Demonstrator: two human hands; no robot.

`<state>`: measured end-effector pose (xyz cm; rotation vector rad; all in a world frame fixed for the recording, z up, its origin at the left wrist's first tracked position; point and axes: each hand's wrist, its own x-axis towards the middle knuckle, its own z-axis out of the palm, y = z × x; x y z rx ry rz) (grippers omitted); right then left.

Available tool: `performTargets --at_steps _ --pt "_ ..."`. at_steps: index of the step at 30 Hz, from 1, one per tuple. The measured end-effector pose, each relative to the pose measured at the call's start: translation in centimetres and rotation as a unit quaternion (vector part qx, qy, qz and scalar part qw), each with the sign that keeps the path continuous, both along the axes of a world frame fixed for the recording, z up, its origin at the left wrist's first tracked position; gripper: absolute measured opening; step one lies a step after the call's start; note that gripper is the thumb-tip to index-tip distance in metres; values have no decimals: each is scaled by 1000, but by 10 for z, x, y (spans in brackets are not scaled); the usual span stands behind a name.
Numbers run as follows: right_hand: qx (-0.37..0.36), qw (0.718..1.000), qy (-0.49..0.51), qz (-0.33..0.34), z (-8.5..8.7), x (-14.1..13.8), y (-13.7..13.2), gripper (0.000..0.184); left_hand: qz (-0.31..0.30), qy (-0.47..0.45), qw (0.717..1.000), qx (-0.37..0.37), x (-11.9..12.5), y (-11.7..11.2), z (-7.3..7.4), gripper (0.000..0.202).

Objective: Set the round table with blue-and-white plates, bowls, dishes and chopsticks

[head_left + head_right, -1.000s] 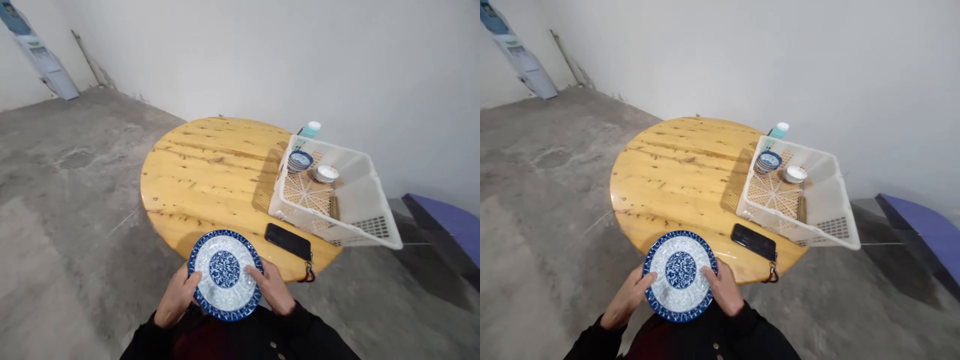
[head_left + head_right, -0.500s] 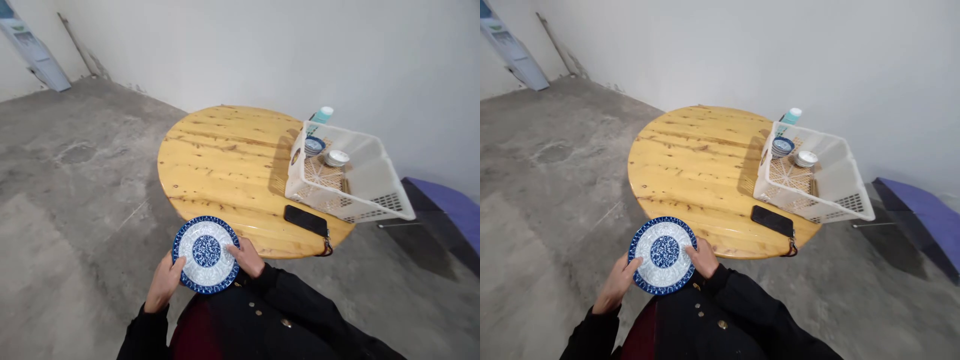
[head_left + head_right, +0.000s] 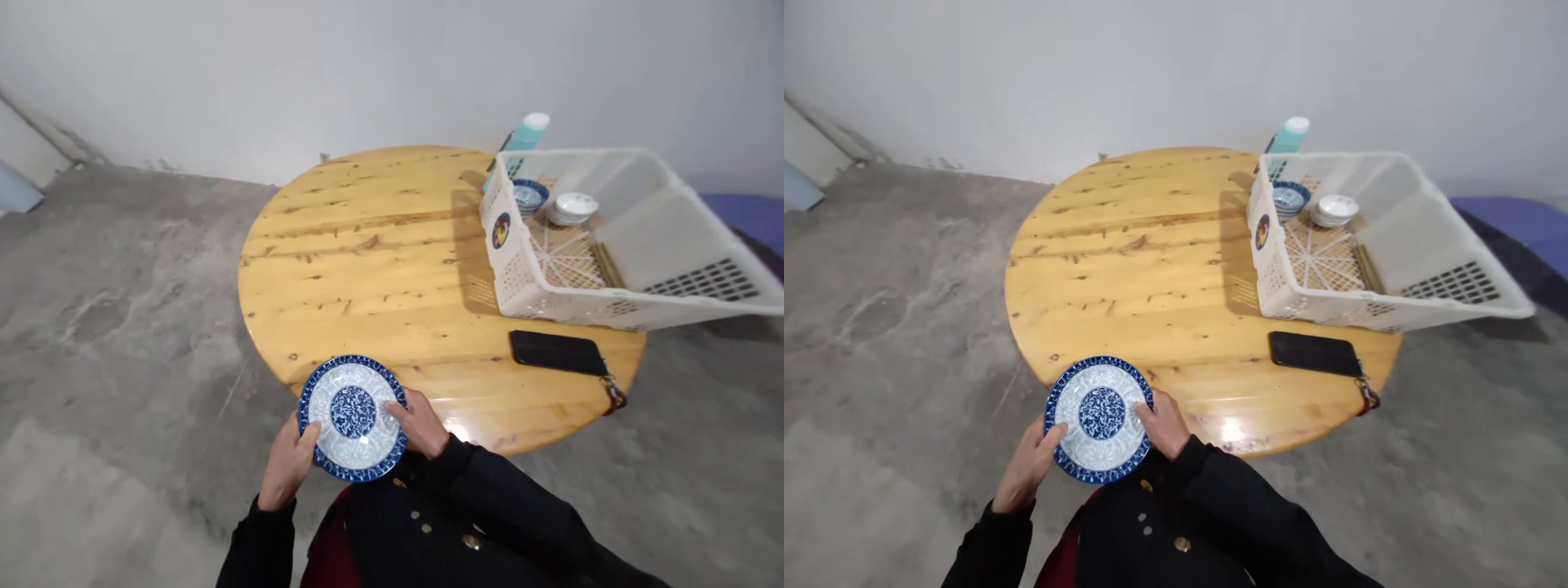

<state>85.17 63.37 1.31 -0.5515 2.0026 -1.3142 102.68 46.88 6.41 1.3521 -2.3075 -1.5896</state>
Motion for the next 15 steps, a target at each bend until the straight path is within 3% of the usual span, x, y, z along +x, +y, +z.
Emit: performTargets --at_steps 6,15 --pt "19 995 12 -95 -4 -17 -39 28 -92 21 995 43 -49 -70 -18 41" --pt "64 973 17 -220 -11 -29 -61 32 -181 56 978 83 -113 -119 -38 41"
